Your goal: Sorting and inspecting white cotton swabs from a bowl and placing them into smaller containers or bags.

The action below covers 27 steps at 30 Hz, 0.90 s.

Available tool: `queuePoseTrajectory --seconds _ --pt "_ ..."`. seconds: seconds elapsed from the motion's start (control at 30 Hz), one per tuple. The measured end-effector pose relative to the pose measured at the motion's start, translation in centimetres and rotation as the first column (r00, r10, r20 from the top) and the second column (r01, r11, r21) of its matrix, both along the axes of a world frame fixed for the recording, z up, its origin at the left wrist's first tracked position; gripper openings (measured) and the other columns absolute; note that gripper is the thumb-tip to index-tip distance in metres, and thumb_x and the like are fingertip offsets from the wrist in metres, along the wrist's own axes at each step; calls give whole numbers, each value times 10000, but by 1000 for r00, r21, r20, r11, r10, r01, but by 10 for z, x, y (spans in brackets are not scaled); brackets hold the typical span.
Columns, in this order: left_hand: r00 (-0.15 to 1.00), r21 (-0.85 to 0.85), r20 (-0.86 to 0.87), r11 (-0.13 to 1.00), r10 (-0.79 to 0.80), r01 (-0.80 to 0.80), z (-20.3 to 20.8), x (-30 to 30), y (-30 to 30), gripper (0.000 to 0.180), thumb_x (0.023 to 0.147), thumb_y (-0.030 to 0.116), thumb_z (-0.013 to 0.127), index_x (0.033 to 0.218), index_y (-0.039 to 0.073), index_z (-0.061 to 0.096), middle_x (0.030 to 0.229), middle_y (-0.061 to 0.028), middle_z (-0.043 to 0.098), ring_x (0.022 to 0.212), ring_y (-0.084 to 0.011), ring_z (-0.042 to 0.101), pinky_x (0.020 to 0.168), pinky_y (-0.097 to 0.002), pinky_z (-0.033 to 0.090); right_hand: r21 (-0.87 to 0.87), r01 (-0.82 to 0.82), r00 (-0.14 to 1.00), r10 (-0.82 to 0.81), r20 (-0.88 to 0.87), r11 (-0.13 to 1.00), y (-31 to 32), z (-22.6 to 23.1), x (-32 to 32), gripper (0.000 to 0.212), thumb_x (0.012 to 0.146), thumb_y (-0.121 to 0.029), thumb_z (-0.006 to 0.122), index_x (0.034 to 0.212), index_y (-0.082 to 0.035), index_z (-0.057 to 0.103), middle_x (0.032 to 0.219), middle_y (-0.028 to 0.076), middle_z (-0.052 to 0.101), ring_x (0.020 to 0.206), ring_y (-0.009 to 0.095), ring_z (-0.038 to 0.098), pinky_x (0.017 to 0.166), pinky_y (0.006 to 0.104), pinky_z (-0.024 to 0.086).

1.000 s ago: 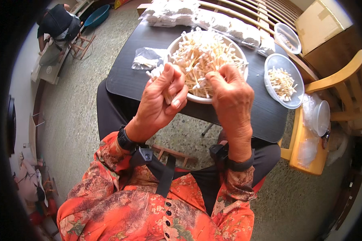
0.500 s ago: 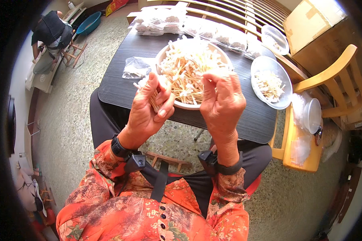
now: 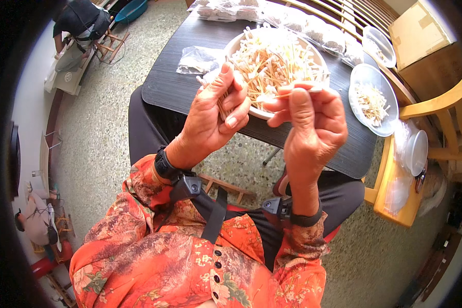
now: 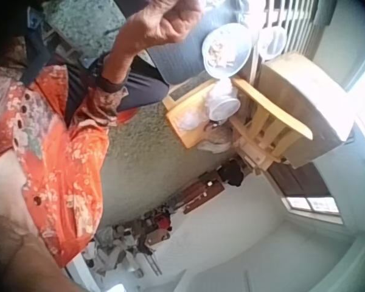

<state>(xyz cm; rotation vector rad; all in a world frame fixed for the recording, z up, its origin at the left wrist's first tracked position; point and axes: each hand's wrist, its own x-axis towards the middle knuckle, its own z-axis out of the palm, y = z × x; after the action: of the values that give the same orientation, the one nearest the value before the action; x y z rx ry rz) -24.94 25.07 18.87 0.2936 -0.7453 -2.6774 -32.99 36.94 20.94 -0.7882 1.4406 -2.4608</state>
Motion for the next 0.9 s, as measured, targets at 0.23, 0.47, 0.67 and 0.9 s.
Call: queuePoseTrajectory --seconds 0.23,0.47,0.67,0.9 --pt "997 154 -53 986 -60 68 3 -1 2 297 924 340 483 799 70 487 558 10 364 405 -105 391 342 -203 271 -195 -258 908 306 285 946 0 -7 7 128 893 -50 522 1002 16 505 878 175 639 632 170 640 496 238 503" --pt "975 125 -174 979 -141 164 -1 -1 -2 280 948 321 429 871 64 511 546 10 327 424 -111 381 351 -210 292 -478 -289 704 522 482 830 -10 -15 10 130 913 -98 504 1001 -3 514 897 160 622 556 148 565 490 244 463" --pt "976 143 -175 977 -130 156 0 -2 5 295 950 322 421 871 54 515 541 -9 381 421 -115 391 358 -218 317 -538 -280 677 561 477 795 -10 -20 14 123 915 -94 501 1004 -10 512 794 98 589 532 135 533 470 243 436" --pt "972 162 -189 972 -139 171 -5 0 8 292 947 306 431 876 44 537 576 -38 473 410 -110 391 369 -224 333 -528 -253 684 536 495 811 -8 -23 17 122 916 -97 502 1004 -12 503 784 88 586 526 122 527 454 235 432"
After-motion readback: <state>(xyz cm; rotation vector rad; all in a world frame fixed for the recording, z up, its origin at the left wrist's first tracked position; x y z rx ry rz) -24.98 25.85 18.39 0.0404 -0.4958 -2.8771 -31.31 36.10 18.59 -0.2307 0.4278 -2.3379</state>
